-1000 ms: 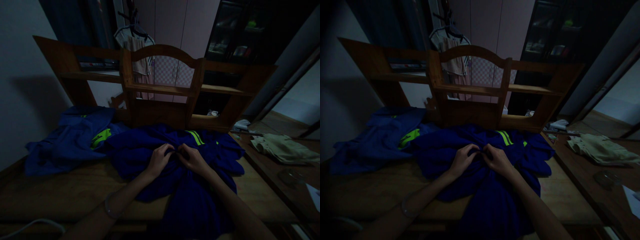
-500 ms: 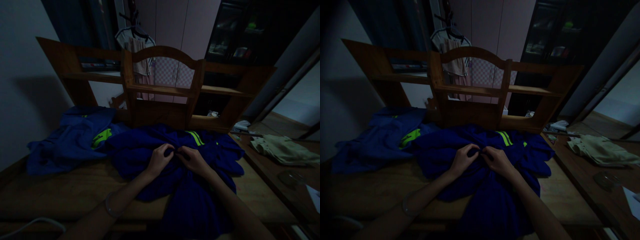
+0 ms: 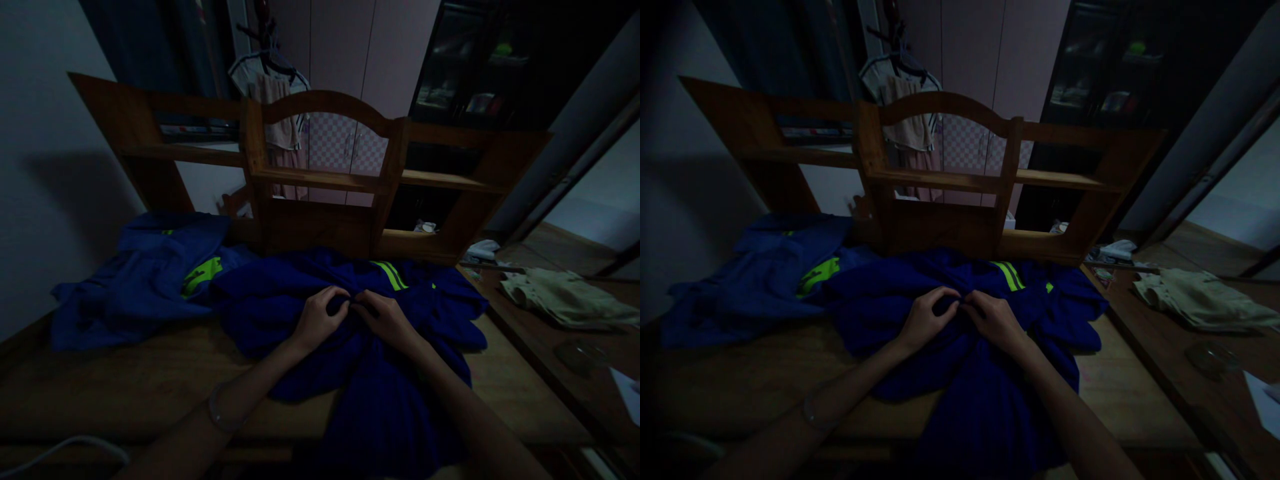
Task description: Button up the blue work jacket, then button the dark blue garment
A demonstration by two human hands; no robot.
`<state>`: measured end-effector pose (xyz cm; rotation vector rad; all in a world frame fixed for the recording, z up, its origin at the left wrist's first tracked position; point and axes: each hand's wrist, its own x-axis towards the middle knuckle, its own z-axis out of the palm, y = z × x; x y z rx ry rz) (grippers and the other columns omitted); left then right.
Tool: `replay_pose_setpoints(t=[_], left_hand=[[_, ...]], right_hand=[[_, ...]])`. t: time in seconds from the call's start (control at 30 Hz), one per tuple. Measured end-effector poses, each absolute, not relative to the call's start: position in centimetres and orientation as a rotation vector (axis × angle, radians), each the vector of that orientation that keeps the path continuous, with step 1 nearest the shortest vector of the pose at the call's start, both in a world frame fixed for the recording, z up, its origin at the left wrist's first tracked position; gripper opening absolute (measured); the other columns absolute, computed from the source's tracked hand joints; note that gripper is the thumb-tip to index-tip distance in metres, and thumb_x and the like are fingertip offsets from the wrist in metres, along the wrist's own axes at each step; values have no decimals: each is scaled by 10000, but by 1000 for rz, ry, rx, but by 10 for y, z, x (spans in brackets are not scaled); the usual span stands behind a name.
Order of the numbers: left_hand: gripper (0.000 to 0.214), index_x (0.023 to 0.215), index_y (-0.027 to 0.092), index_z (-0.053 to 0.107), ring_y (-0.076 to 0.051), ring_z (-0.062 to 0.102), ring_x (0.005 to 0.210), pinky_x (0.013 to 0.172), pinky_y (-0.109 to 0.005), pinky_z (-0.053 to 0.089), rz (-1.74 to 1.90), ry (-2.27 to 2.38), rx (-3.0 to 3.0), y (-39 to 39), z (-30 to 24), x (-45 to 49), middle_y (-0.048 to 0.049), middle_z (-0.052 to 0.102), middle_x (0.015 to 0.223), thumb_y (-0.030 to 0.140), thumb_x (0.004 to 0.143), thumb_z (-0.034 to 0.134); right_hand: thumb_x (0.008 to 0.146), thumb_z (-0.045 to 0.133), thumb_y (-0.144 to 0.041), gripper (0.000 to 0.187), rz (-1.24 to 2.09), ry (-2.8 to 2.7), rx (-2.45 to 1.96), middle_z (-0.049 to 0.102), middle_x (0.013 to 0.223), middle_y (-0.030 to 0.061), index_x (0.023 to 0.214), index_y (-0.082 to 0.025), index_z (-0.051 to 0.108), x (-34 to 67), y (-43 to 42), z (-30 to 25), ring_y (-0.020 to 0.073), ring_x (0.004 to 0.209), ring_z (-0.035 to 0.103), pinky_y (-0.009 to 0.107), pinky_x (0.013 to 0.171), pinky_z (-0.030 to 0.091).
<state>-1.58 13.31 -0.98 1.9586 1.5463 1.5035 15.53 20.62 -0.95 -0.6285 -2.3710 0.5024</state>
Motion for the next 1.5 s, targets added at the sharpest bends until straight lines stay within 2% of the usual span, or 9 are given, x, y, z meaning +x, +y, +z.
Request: replay_pose_setpoints(t=[0.3,0.53,0.9,1.5], left_hand=[[174,981,209,606,-165,592,952,879,-284,443,1493,1521,1914,135,-8,-17,-19,646,981,280,824,582],[152,962,222,607,-157,592,945,876,-280,440,1463,1550,1864,140,-11,-18,-1,647,962,298,837,567],[144,954,228,617,-160,596,932,862,-274,441,1455,1547,1868,144,-13,-17,5,653,959,273,823,577],[97,919,218,591,-170,583,909,839,-289,439,1422,1599,1926,145,-16,-13,-7,628,918,237,840,538]], right_hand=[[911,478,-254,67,526,-2389,-663,627,840,-2,953,-228,523,155,211,-8,140,756,614,222,667,425],[915,455,-243,117,480,-2430,-631,645,910,31,1010,-224,521,157,212,-4,166,836,628,240,702,437],[884,475,-208,130,470,-2469,-640,626,879,15,1012,-221,494,160,205,-2,146,768,610,228,645,408],[905,464,-213,115,446,-2426,-663,635,902,18,1013,-227,500,161,208,-11,148,798,621,231,690,428]])
